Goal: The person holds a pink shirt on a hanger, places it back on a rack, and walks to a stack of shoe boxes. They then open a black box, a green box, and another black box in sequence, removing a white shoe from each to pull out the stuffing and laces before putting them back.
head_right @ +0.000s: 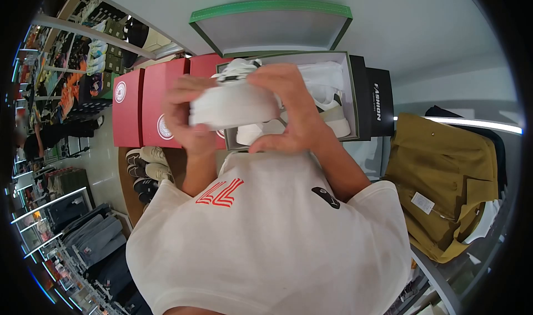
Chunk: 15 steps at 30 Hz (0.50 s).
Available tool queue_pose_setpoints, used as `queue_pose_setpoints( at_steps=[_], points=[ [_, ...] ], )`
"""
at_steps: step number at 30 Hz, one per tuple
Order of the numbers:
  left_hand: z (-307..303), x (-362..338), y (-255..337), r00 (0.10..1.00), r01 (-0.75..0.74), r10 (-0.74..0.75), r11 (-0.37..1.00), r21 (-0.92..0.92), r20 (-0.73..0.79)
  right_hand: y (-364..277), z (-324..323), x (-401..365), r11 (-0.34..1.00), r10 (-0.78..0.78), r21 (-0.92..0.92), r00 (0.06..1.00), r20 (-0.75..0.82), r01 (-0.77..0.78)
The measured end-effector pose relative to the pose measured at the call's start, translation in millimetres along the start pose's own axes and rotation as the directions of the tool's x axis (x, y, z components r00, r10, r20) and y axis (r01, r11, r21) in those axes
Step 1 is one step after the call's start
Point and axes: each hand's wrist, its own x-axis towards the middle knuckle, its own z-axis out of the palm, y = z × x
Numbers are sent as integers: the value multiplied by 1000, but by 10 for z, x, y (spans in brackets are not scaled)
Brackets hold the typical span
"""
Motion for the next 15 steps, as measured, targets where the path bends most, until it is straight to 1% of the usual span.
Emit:
queue_pose_setpoints(
  at_steps=[1,2,3,4,5,6,7,8,9,10,11,12,13,14,15],
  points=[
    [-102,66,74,993,42,-49,997,-69,-110,-30,-40,-7,998,38,-47,999,-32,-39],
    [-278,136,79,990,11,-37,981,-192,-133,57,-141,-151,980,127,-147,991,-50,-133],
    [-441,209,64,987,-25,-25,951,-307,-158,103,-211,-202,967,186,-154,974,-126,-205],
    [-545,247,32,987,-27,-22,954,-298,-160,138,-248,-226,950,242,-153,950,-200,-274],
    [-642,265,-16,984,-29,-63,867,-498,-167,132,-257,-241,952,239,-145,951,-197,-269],
    [-709,269,-69,981,-37,-102,737,-675,-165,117,-263,-246,900,435,55,884,-173,-432],
    [-721,235,-139,982,-40,-96,739,-672,-164,114,-273,-248,783,609,242,786,-110,-573],
    [-683,170,-225,971,-12,-168,684,-729,-173,155,-273,-303,785,606,242,788,-112,-570],
    [-627,123,-287,954,14,-243,620,-784,-175,210,-255,-401,673,669,370,741,66,-641],
    [-595,85,-334,953,79,-279,601,-795,-116,238,-255,-481,528,691,465,678,250,-710],
    [-546,55,-309,899,143,-388,697,-702,-202,211,-265,-497,527,695,462,674,250,-714],
    [-509,91,-324,836,271,-457,824,-497,-303,168,-269,-512,482,783,422,594,187,-768],
    [-466,155,-334,767,406,-484,874,-266,-420,136,-279,-510,432,853,385,508,120,-816],
    [-349,227,-205,744,471,-493,866,-170,-451,119,-271,-534,434,850,380,511,127,-817],
    [-278,189,-165,742,469,-490,867,-167,-458,105,-241,-599,598,793,250,607,-51,-761]
  ],
)
